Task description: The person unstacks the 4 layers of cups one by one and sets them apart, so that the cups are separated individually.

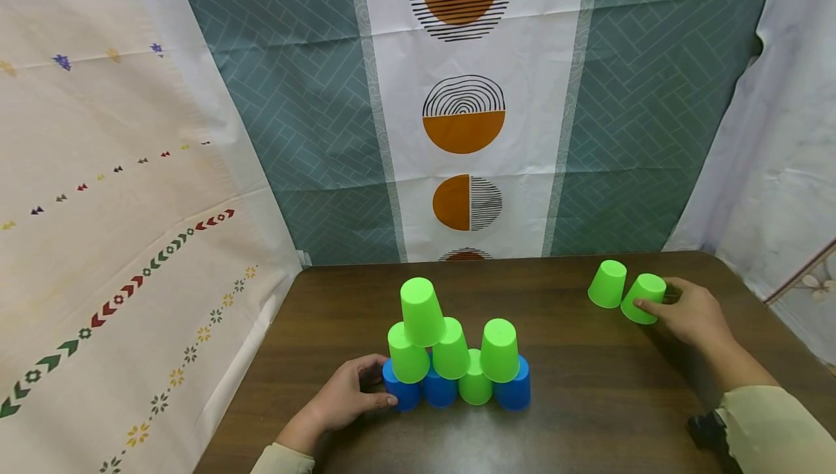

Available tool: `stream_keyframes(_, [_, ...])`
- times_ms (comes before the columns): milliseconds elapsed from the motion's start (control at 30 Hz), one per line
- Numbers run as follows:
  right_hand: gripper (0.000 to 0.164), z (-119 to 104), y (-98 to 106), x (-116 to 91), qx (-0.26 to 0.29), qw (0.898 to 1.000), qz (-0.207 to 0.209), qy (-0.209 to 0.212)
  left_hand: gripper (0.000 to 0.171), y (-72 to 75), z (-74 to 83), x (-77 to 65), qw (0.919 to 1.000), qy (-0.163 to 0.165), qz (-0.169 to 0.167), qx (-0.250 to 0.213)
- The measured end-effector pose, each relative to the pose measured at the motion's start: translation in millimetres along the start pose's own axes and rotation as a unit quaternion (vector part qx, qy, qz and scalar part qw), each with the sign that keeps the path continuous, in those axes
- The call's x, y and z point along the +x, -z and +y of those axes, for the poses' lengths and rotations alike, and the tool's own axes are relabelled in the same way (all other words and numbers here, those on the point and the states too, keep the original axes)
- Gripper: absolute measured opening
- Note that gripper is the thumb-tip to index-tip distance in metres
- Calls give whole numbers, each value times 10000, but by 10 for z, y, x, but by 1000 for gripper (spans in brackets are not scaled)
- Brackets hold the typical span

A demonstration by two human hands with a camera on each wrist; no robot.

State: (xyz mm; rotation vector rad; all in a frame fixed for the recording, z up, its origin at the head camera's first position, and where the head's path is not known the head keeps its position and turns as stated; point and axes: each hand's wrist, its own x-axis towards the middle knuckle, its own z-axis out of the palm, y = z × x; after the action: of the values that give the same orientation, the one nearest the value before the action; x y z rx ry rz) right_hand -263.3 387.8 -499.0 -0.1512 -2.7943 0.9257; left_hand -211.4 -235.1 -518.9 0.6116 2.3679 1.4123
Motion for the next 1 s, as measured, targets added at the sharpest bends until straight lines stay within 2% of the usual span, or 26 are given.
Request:
stream_keyframes(367, [83,-1,6,9,8,10000,26,34,44,3,6,-10,10000,48,4,-19])
stream_keyframes(633, [91,-98,102,1,86,9999,-117,16,44,2,14,1,10000,-7,1,-52])
stream_keyframes(833, [89,-505,300,-34,162,9990,414,5,43,-2,-7,3,10000,12,14,-10])
stream_keyframes(900, [85,-711,353,-69,246,9984,487,150,43,0,-9,2,10000,14,12,-2])
stream_keyframes(1000, [78,-1064,381,-155,437,9964,420,596,43,3,-9,-1,10000,30,22,17])
